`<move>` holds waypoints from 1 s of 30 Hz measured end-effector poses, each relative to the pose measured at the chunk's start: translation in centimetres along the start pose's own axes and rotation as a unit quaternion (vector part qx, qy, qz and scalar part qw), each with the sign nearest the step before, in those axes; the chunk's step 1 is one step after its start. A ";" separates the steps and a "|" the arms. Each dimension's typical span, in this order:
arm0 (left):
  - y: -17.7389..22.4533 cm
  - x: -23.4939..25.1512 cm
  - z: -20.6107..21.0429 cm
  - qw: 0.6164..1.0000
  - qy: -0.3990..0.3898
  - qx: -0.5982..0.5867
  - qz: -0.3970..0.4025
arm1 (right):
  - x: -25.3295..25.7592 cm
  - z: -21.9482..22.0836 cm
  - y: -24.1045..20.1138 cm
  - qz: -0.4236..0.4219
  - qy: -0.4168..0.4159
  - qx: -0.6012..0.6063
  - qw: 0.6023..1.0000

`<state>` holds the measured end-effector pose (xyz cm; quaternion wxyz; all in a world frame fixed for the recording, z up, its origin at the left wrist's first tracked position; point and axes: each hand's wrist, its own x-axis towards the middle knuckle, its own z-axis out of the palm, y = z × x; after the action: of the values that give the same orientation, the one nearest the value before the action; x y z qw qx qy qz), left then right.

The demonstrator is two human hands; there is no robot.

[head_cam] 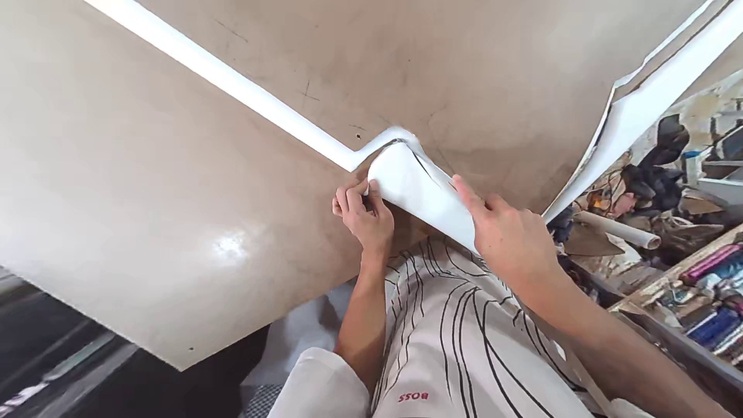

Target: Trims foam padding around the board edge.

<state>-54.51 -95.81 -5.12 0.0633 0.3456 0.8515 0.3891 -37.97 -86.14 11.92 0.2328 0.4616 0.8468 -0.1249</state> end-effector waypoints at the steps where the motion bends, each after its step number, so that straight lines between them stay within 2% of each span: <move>1: 0.1 -0.2 0.1 1.000 0.000 0.004 -0.003 | 0.2 0.5 -0.1 0.006 0.006 0.001 1.000; 6: -0.4 -0.3 -0.5 1.000 -0.014 -0.011 -0.002 | -1.1 5.0 0.8 -0.001 0.086 0.047 0.995; 11: -0.9 -0.7 -1.3 0.999 -0.045 -0.028 0.013 | -1.6 6.5 -0.1 -0.003 0.059 0.097 0.994; 14: -1.9 -1.1 -2.9 0.997 -0.057 -0.050 0.027 | -6.0 7.1 1.8 -0.016 0.026 0.133 0.991; 18: -3.4 -1.6 -5.6 0.996 -0.072 -0.046 -0.025 | -9.7 6.2 5.8 -0.054 0.105 0.220 0.968; 21: -3.6 -2.0 -7.2 0.994 -0.033 -0.039 -0.099 | -7.4 4.4 7.1 -0.133 0.171 0.272 0.937; 24: -3.8 -1.6 -8.3 0.985 0.052 -0.015 -0.164 | -2.5 3.1 5.8 -0.212 0.194 0.283 0.915; 28: -6.2 1.0 -12.1 0.946 0.146 0.069 -0.282 | 3.1 1.1 1.3 -0.260 0.180 0.288 0.904; 30: -7.6 3.5 -13.9 0.920 0.154 0.126 -0.339 | 6.0 -0.1 -2.0 -0.268 0.150 0.288 0.907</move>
<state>-66.49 -105.67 -0.34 0.0155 -0.0226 0.9589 0.2824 -42.53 -82.83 8.98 -0.0827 0.2778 0.8906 -0.3505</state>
